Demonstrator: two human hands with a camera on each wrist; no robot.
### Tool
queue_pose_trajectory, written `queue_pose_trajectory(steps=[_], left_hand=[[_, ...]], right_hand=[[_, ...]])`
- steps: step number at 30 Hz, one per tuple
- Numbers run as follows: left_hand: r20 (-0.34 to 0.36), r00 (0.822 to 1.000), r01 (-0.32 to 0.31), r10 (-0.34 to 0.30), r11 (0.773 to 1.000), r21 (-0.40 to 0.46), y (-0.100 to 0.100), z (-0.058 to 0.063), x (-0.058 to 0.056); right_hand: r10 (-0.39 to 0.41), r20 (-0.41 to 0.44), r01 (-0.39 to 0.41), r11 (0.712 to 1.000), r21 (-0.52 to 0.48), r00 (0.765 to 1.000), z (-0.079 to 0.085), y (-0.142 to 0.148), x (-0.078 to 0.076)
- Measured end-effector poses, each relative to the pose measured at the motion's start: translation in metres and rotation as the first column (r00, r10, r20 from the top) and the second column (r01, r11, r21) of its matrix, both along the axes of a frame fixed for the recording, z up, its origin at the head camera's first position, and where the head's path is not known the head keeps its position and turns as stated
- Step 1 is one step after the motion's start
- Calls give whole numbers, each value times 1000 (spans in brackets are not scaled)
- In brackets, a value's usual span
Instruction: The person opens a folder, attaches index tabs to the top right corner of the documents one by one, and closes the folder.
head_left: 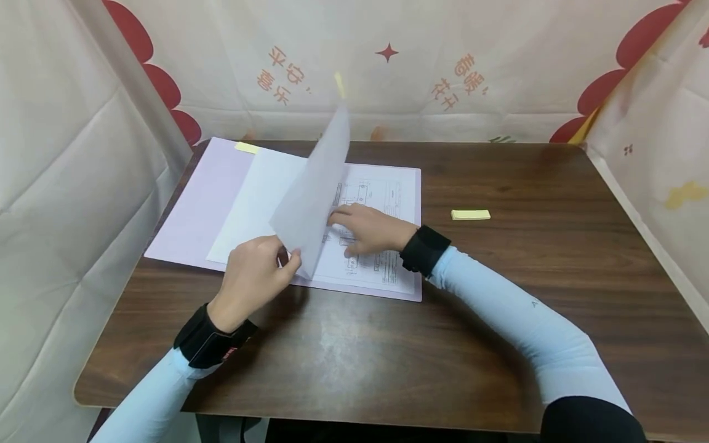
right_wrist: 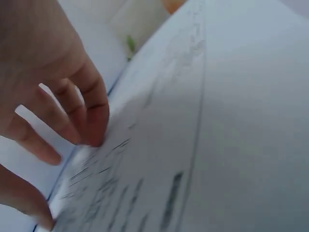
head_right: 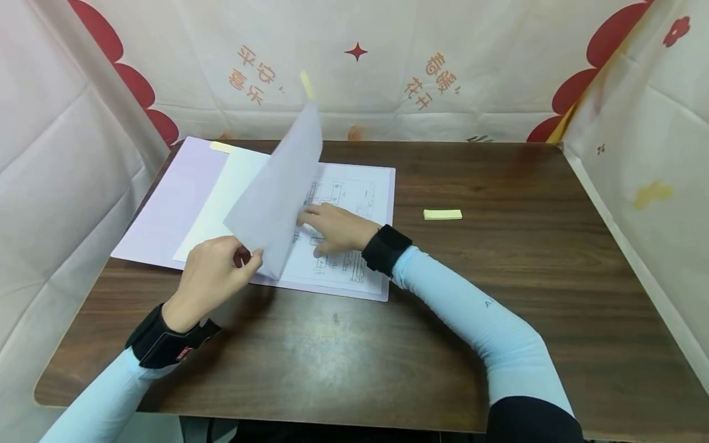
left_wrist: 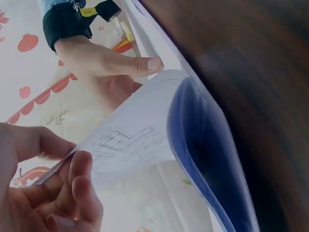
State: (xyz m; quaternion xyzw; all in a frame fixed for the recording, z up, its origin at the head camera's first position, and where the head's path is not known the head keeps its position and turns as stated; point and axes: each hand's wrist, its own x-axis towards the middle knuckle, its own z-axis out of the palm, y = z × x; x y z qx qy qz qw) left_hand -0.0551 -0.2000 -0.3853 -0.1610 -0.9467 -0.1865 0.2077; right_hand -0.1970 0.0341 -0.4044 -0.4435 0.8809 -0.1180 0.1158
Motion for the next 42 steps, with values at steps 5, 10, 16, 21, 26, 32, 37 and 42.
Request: queue_pose_trajectory(steps=[5,10,16,21,26,32,37,42], left_hand=[[-18,996,-84,85,996,31,-13,-5,5],[2,985,-173,173,985,-10,-28,-8,8],[80,967,-239,242,970,-54,-43,-14,8],[167,950,-252,263,964,-84,-47,-19,6],[239,929,-254,283,956,-147,-48,-21,4],[129,950,-245,285,934,-260,-35,-6,8],[91,996,15,15,947,-321,-15,10,-3],[249,951,286,-184,826,-485,3,2,-22]], right_hand=[[-21,118,23,1000,-19,993,-1,-2,-15],[42,127,-45,999,24,991,-1,-3,-22],[55,135,-70,991,111,989,2,-8,-22],[55,153,-78,987,144,987,7,-10,-19],[56,168,-82,985,151,984,8,-10,-18],[63,172,-91,984,155,983,9,-11,-21],[68,150,-90,986,142,986,9,-12,-22],[82,130,-97,988,118,988,8,-12,-21]])
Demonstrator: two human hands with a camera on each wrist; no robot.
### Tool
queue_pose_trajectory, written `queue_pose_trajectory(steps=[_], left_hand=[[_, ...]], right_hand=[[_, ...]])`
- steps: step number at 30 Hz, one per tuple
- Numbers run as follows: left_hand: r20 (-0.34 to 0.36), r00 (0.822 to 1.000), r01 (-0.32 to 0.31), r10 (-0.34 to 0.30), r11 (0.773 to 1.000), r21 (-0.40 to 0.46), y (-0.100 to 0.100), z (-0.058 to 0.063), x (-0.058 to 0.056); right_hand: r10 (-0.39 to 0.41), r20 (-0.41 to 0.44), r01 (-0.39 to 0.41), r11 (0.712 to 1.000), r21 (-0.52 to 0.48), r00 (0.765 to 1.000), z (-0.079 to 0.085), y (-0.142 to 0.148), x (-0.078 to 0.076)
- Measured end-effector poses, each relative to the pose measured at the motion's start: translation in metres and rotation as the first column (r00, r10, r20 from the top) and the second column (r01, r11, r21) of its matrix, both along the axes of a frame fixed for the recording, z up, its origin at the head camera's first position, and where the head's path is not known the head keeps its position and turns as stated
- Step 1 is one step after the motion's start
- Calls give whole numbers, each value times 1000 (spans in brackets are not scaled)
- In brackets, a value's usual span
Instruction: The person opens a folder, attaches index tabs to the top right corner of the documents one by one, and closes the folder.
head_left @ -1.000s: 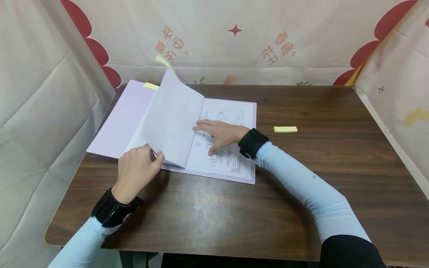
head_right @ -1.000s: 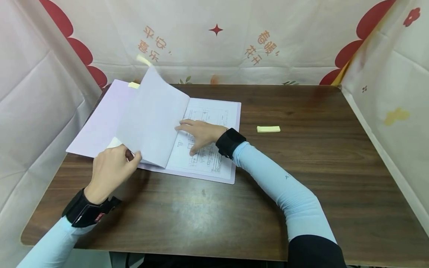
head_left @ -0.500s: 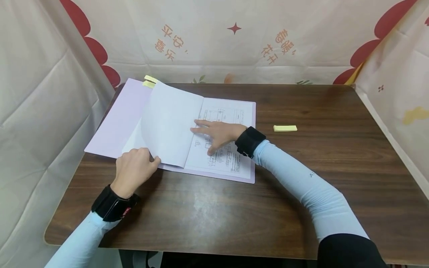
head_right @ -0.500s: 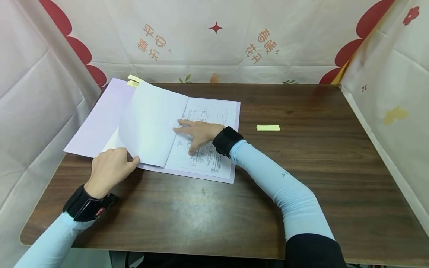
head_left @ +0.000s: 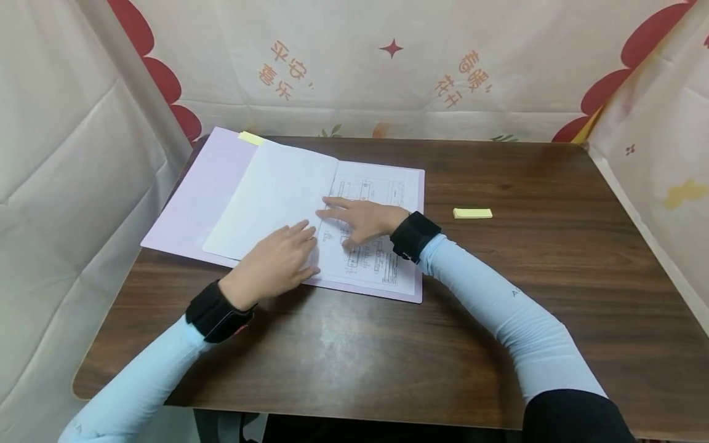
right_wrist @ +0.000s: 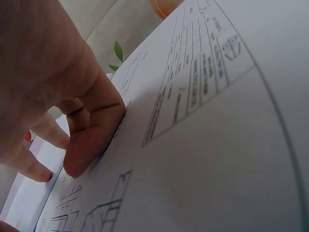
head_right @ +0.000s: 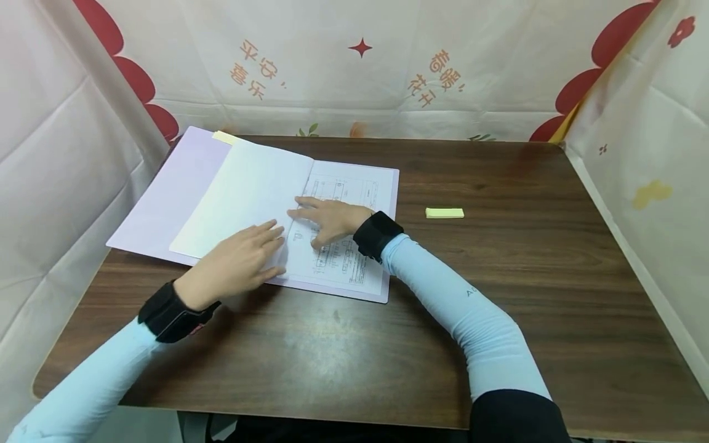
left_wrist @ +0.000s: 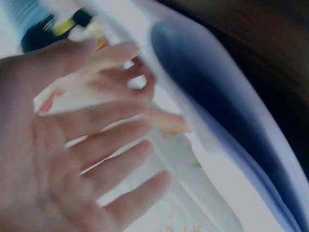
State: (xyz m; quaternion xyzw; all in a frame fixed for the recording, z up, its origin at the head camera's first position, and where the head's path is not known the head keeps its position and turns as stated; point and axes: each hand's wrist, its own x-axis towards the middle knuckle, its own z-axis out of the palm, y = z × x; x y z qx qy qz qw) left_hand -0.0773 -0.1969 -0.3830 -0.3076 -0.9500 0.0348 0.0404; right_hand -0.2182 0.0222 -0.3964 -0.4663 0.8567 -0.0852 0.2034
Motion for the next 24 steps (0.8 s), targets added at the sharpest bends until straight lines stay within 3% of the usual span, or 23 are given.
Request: queue_pose_trajectory(steps=[3,6,14,21,24], left_hand=[[21,999,38,-36,991,-125,6,-11,-3],[8,999,34,-33,984,-176,8,-19,-1],[62,998,14,-5,989,-150,9,-27,6],[151,988,21,-5,994,-110,4,-22,2],[158,987,38,-22,994,-98,2,-19,1]], right_hand=[[1,-10,-1,1000,-10,1000,-2,1,1],[-9,-25,9,1000,-19,1000,-3,1,1],[-104,-13,104,994,-41,994,-8,0,-2],[-150,45,152,988,-39,988,-4,-8,-8],[-180,14,180,984,2,984,-1,-10,-6]])
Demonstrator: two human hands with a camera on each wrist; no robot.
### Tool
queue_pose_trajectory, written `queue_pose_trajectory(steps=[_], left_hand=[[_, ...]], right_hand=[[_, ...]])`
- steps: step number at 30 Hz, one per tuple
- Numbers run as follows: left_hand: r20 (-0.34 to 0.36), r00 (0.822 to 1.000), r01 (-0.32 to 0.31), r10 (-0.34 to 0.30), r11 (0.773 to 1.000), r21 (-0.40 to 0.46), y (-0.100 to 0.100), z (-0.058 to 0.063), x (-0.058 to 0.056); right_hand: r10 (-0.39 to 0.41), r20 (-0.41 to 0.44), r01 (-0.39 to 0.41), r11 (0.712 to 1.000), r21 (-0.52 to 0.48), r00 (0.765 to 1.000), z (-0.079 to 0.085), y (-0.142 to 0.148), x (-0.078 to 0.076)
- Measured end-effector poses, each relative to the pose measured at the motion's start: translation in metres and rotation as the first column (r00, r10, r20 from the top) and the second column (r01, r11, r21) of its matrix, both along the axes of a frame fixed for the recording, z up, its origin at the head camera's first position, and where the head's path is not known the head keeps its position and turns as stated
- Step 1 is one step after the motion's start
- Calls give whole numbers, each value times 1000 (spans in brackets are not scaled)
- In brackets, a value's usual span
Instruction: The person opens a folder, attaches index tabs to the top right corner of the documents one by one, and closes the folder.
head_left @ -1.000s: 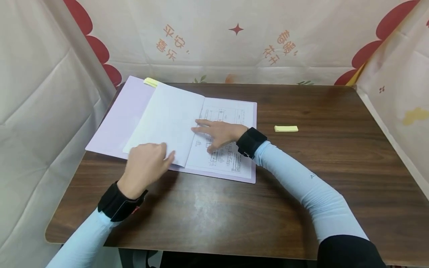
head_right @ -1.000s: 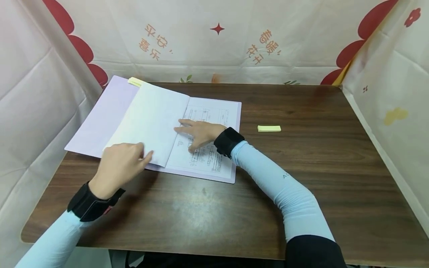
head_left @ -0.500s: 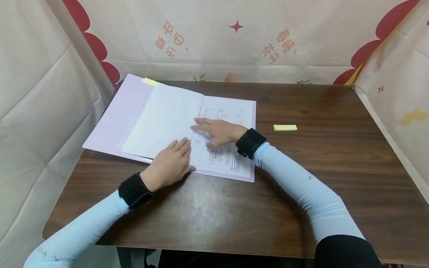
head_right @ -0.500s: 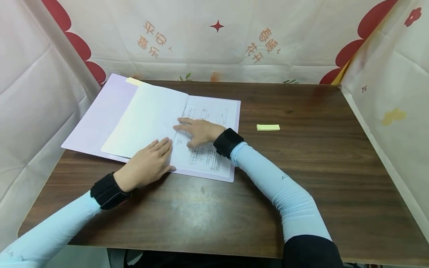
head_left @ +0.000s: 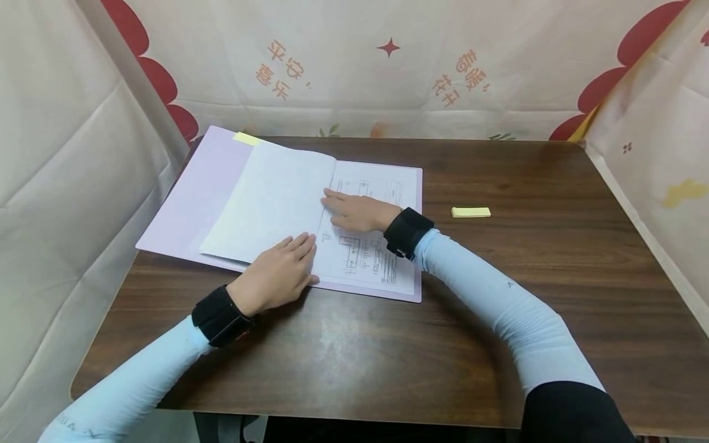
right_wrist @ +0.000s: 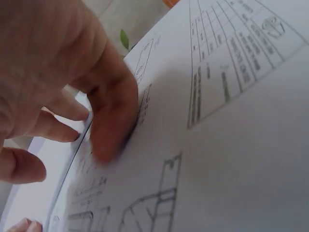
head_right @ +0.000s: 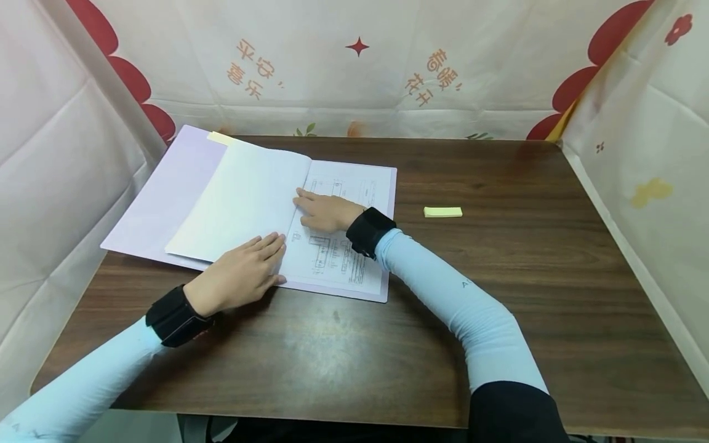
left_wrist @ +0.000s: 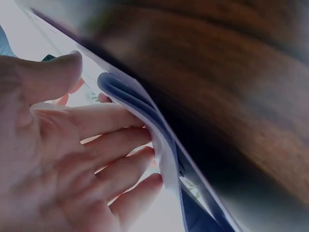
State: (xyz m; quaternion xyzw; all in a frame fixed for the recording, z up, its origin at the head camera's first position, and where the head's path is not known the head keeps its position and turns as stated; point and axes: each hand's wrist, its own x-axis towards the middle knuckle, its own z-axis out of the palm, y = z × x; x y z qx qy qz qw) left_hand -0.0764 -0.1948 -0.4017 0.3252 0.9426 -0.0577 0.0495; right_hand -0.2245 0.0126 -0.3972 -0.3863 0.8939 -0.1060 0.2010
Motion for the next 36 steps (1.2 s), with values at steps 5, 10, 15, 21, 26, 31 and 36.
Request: queue_pose_trajectory(steps=[5,10,15,21,26,31,36], left_hand=[[-22,999,30,-30,1000,3,-4,2,-4],[-20,999,43,-42,999,11,-4,2,-6],[-19,999,50,-50,999,6,-3,3,-7],[-17,999,47,-47,999,7,-3,2,-5],[-13,999,49,-48,999,15,-2,-3,-4],[-42,998,53,-53,999,13,-2,-5,-4],[-30,999,34,-33,999,27,-4,-5,-3]], right_hand=[[-34,-101,42,996,84,994,4,-8,2],[-87,-130,103,987,123,988,6,-21,-4],[-119,-128,139,978,158,985,7,-33,-11],[-183,-184,214,962,169,966,7,-42,-24],[-232,-199,269,945,184,952,5,-42,-39],[-239,-160,264,951,160,958,9,-42,-47],[-225,-104,236,966,104,969,7,-39,-48]])
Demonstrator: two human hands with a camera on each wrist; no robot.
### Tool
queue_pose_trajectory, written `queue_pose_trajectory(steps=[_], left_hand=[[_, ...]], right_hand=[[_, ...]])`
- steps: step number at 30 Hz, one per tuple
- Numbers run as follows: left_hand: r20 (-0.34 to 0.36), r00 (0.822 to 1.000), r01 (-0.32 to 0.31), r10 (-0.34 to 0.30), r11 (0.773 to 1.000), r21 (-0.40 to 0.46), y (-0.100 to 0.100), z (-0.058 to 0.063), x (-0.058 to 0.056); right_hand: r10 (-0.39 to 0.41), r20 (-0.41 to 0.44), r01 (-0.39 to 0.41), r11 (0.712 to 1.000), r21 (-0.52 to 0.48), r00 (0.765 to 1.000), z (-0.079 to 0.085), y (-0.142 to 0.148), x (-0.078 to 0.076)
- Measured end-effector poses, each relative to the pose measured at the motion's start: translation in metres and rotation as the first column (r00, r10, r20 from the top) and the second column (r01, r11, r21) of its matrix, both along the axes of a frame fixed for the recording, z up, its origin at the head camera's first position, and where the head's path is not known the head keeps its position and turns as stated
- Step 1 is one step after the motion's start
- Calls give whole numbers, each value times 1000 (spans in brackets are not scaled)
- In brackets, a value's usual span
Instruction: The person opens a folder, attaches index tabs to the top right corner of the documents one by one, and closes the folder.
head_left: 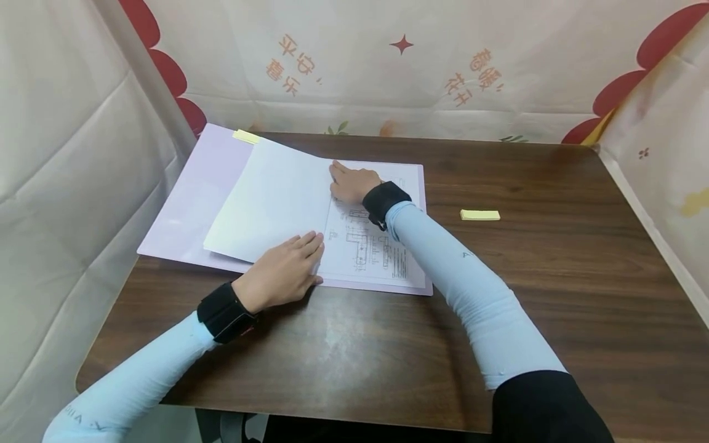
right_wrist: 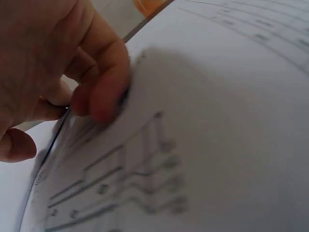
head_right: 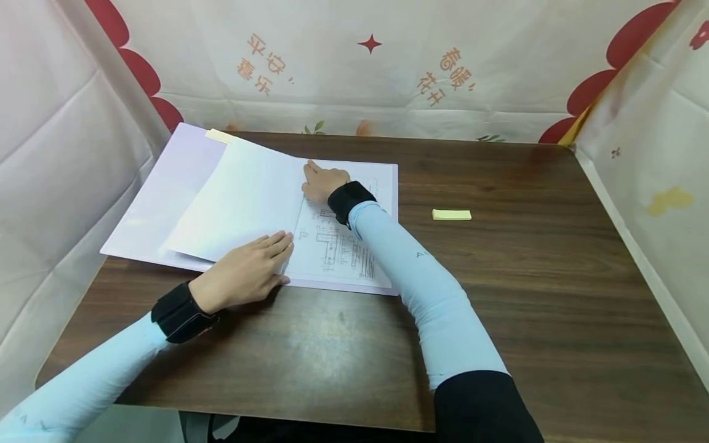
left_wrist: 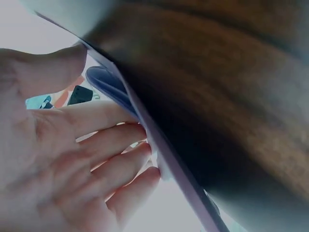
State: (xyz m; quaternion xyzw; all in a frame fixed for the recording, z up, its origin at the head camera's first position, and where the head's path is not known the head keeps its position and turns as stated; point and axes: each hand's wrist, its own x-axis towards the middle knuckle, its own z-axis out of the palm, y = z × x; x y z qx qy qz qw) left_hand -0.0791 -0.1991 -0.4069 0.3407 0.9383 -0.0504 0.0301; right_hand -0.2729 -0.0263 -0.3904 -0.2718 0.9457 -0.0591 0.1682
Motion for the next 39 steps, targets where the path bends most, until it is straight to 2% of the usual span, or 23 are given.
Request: queue_pose_trajectory(steps=[6,12,16,18,21,25,28,33,39], left_hand=[[24,999,-24,24,1000,12,7,7,-2],[1,1000,-28,28,998,51,12,11,-9],[-9,1000,-26,26,998,63,13,11,-16],[-9,1000,-28,28,998,59,13,12,-19],[-7,999,-30,31,998,58,14,14,-21],[-19,999,-40,42,997,63,14,19,-23],[-19,999,-49,50,997,62,14,22,-22],[-13,998,-56,57,995,87,14,26,-21],[-21,1000,-10,14,988,152,22,30,-21]], right_hand=[[8,-9,-8,999,-34,1000,-11,18,0],[27,4,-26,997,-77,1000,-5,53,22],[16,-32,-20,992,-122,999,-3,88,37],[-16,-72,5,989,-151,997,-3,107,43],[-136,-141,104,970,-218,981,0,146,47],[-341,-139,284,904,-318,930,12,209,51],[-424,-121,367,870,-328,897,15,246,54],[-470,-126,428,865,-264,874,2,263,54],[-497,-107,467,856,-224,861,-2,267,54]])
